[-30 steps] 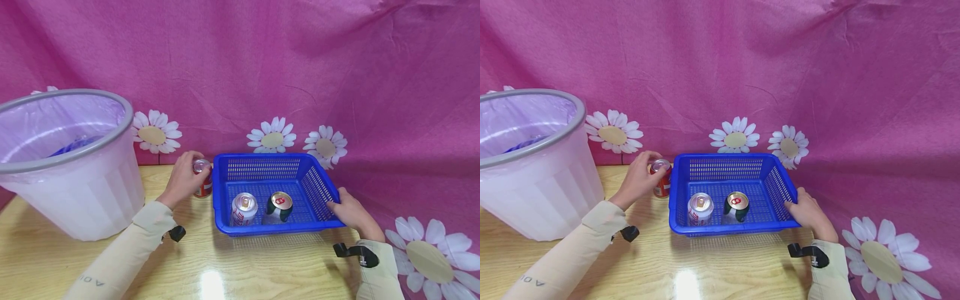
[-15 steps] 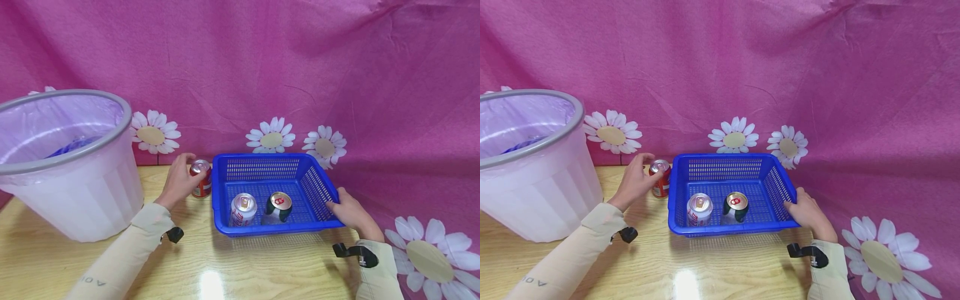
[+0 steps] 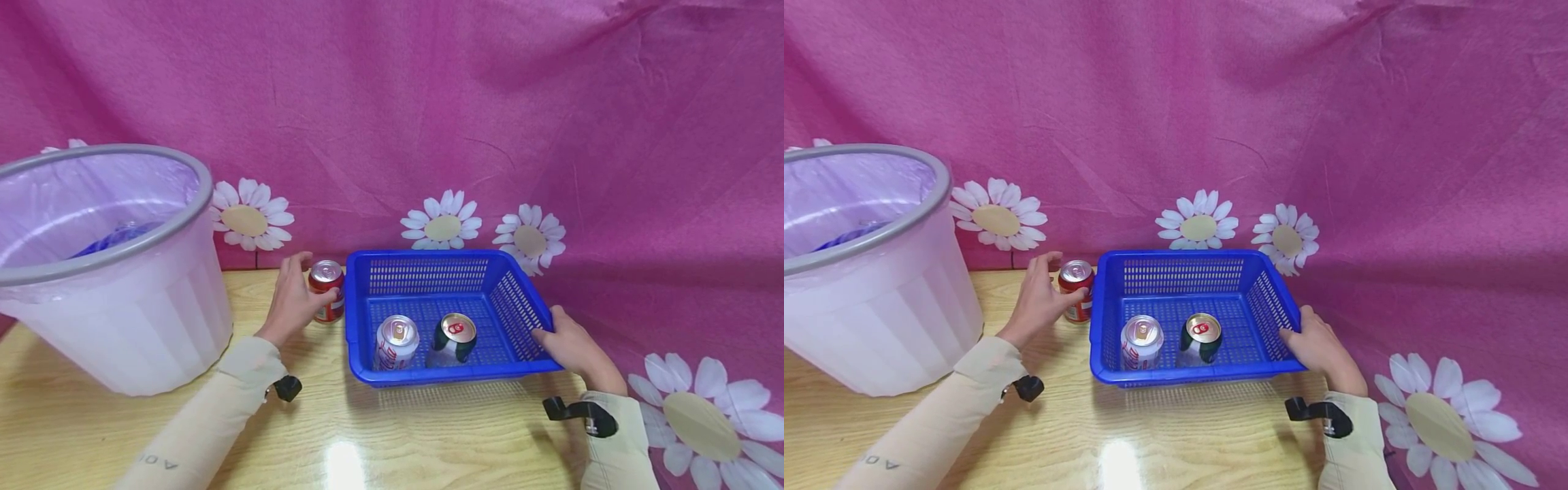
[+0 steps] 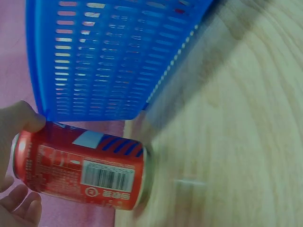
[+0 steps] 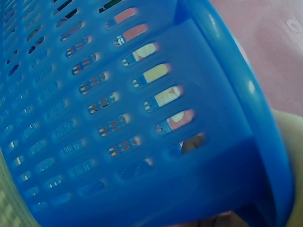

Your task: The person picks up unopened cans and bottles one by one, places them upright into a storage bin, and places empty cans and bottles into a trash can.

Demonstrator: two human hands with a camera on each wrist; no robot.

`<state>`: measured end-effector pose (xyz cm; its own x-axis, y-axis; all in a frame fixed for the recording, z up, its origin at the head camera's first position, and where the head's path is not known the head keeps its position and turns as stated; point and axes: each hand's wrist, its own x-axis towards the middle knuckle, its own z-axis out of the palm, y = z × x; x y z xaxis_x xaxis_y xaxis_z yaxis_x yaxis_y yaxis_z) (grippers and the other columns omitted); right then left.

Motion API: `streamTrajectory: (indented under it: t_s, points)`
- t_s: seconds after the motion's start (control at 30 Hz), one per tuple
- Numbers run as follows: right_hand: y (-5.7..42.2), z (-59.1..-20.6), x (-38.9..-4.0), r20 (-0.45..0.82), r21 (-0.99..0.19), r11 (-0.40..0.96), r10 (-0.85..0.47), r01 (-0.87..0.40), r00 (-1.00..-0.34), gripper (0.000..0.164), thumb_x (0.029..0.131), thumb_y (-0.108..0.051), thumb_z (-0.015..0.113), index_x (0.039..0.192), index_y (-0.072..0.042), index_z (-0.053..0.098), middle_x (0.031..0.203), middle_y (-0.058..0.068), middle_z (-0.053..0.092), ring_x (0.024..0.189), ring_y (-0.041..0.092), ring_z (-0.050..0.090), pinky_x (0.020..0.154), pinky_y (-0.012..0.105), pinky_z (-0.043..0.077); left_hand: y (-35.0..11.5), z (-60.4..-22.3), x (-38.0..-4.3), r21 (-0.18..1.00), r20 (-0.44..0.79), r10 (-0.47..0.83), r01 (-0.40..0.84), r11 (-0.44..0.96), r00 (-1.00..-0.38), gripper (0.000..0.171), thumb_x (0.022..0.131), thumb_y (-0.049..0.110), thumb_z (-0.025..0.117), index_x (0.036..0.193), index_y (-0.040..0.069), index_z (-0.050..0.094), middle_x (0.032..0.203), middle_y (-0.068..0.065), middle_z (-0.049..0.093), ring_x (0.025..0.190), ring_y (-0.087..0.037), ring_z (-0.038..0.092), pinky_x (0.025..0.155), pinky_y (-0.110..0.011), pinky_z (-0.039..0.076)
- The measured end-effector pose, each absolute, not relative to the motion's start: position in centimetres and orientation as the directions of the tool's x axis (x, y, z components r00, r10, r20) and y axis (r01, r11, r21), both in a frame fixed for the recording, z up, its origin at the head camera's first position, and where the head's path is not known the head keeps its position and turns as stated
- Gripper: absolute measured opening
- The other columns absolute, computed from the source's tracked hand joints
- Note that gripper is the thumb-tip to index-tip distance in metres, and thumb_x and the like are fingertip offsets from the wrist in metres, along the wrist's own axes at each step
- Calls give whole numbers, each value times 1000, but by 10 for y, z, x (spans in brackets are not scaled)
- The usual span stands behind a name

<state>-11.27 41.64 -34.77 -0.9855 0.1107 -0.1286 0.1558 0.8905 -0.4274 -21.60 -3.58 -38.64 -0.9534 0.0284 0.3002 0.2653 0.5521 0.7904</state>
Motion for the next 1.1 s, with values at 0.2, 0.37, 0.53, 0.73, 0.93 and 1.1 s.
streamTrajectory:
  t_s: [0.2,0.37,0.53,0.73,0.93,1.1]
  points:
    - [418,-347,-112,-127,-433,888,110,155,-986,45,98,-28,47,125,5,37,107,22,59,92,30,59,79,40,48,-32,-395,-217,804,299,25,266,532,-954,85,74,29,83,140,4,35,136,-21,43,125,-35,47,109,-50,42]
    - [418,-346,-111,-134,-442,882,115,164,-984,44,97,-29,48,125,4,37,106,21,59,93,29,59,78,36,47,-28,-402,-220,817,285,9,247,521,-959,87,73,30,83,141,4,34,137,-20,43,126,-34,45,111,-50,41]
    - [417,-346,-112,-131,-440,882,125,170,-984,43,97,-28,49,124,3,38,105,20,59,92,28,60,76,34,46,-25,-406,-222,826,265,4,229,515,-964,91,73,34,81,143,4,32,139,-19,41,129,-34,43,113,-50,39]
    - [415,-347,-112,-127,-442,880,131,174,-983,42,97,-27,49,124,3,38,105,21,60,91,28,61,76,35,47,-23,-409,-223,842,255,-17,214,495,-967,94,72,38,82,144,6,30,138,-18,43,128,-34,48,112,-49,42]
    - [415,-347,-113,-122,-437,883,133,173,-984,42,97,-27,49,125,3,39,105,20,61,91,28,61,75,32,45,-20,-415,-227,873,248,-57,198,446,-967,95,72,39,82,145,10,29,140,-17,45,129,-32,49,112,-48,41]
    - [415,-348,-113,-114,-436,883,134,171,-984,42,96,-27,50,124,3,40,105,20,61,91,28,60,76,32,45,-15,-418,-230,900,267,-93,213,381,-959,92,71,37,83,144,12,32,136,-16,48,127,-32,51,111,-47,43]
